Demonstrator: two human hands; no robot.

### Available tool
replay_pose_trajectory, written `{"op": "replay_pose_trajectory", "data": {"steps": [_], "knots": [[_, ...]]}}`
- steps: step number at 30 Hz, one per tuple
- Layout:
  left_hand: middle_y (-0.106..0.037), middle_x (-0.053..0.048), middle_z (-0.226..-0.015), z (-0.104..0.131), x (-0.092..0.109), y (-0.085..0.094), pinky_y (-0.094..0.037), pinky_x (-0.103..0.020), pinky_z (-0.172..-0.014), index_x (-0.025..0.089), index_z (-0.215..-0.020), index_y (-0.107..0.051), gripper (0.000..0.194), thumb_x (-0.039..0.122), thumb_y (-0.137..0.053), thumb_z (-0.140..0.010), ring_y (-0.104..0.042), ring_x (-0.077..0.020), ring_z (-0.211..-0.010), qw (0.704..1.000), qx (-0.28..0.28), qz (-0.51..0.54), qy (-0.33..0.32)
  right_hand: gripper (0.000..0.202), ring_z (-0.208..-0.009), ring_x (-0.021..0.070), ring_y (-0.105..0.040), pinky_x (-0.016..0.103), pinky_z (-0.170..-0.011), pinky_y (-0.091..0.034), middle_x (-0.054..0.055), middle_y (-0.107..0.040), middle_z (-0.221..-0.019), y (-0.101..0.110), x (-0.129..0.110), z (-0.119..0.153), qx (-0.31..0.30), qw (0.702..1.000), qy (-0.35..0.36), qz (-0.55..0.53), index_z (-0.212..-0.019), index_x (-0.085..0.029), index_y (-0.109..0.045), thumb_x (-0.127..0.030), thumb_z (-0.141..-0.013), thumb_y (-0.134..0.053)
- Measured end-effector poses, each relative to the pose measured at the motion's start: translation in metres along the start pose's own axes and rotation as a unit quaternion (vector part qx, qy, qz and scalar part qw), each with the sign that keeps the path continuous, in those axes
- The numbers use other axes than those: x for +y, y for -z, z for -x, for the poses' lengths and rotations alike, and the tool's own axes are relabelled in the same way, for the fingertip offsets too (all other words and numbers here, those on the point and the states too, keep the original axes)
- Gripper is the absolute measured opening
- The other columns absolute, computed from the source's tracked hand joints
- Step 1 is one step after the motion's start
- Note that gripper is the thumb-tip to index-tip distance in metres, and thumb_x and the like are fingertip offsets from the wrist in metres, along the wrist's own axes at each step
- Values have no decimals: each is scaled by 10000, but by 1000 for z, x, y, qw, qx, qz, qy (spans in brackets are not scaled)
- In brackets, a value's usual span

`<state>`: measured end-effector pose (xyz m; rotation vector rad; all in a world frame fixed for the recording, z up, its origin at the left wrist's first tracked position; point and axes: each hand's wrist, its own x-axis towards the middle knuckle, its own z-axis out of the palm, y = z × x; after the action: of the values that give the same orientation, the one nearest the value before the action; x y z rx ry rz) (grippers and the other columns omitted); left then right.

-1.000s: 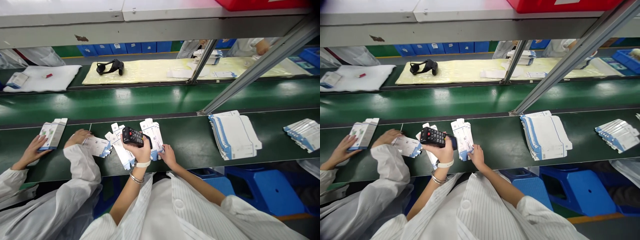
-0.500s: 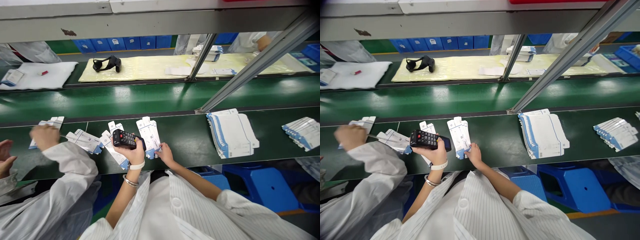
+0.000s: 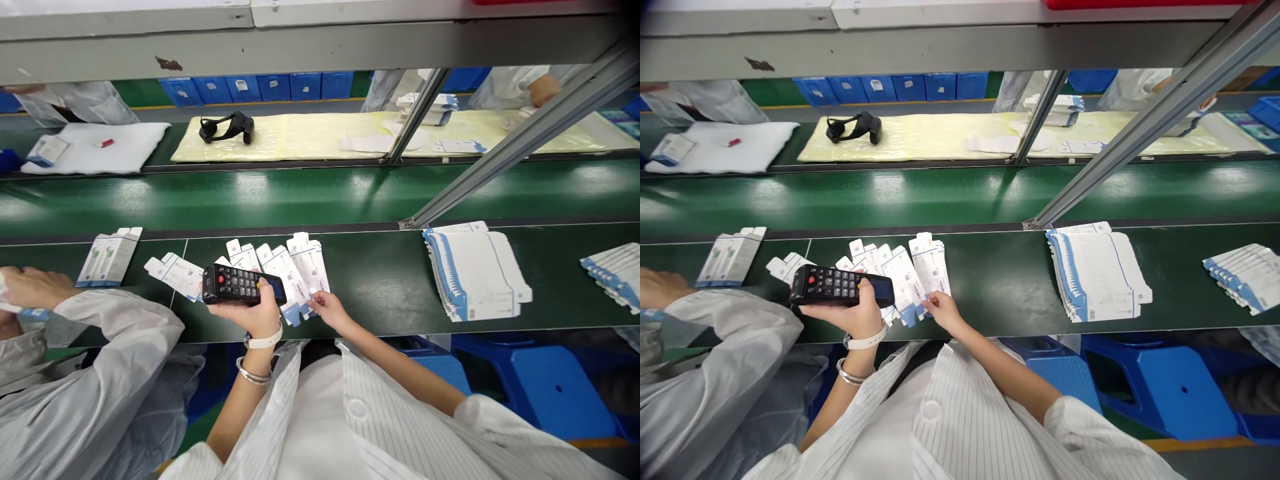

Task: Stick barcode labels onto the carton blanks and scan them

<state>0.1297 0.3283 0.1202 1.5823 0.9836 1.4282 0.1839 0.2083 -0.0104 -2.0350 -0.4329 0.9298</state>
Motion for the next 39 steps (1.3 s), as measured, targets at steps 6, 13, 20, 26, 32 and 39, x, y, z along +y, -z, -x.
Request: {"op": "replay_pose_trajectory", "data": {"steps": [6,13,20,26,32,39], "knots": [[-208,-218,-1358,-6,8,5,-486,-351,-910,140,-1276,-89,796,180,-579,-649,-431,-235,-1194,1000,-3,23,-7,321,-658,143,-609,234,-588,-441,1,-641,-719,-38,-22,1,-32,999,20,23,-936,-178,-573,-430,-739,-600],[-242,-185,-1370,21,0,-27,-502,-321,-856,226,-1294,-78,771,196,-558,-690,-593,-144,-925,994,-79,63,47,324,-1050,257,-484,348,-854,-360,141,-527,-1102,12,17,11,126,982,-35,139,-1075,-137,-521,-292,-790,-530],[-281,-185,-1333,34,-3,-40,-493,-350,-860,232,-1292,-95,767,167,-556,-682,-594,-146,-895,993,-87,68,48,230,-734,181,-571,266,-663,-384,17,-602,-725,21,38,3,100,984,-64,136,-972,-172,-561,-240,-753,-579],[-243,-181,-1348,31,2,-33,-500,-348,-855,243,-1270,-111,764,161,-570,-665,-591,-147,-906,995,-68,59,33,51,-685,157,-569,263,-654,-406,5,-597,-697,33,30,5,73,994,-39,65,-805,-181,-564,-198,-760,-544],[-213,-210,-1357,7,7,-9,-404,-409,-997,153,-1268,-115,788,156,-597,-644,-345,-259,-1264,1000,17,9,-23,64,-655,115,-605,232,-618,-462,-14,-619,-754,9,-1,8,-21,999,19,-42,-838,-195,-487,-219,-836,-428],[-183,-230,-1369,3,4,-4,-434,-424,-957,159,-1292,-38,855,181,-592,-641,-479,-246,-1142,1000,4,10,2,288,-653,144,-592,253,-599,-432,-22,-614,-710,-26,-13,-2,-68,998,2,-15,-900,-202,-525,-372,-703,-650]]}}
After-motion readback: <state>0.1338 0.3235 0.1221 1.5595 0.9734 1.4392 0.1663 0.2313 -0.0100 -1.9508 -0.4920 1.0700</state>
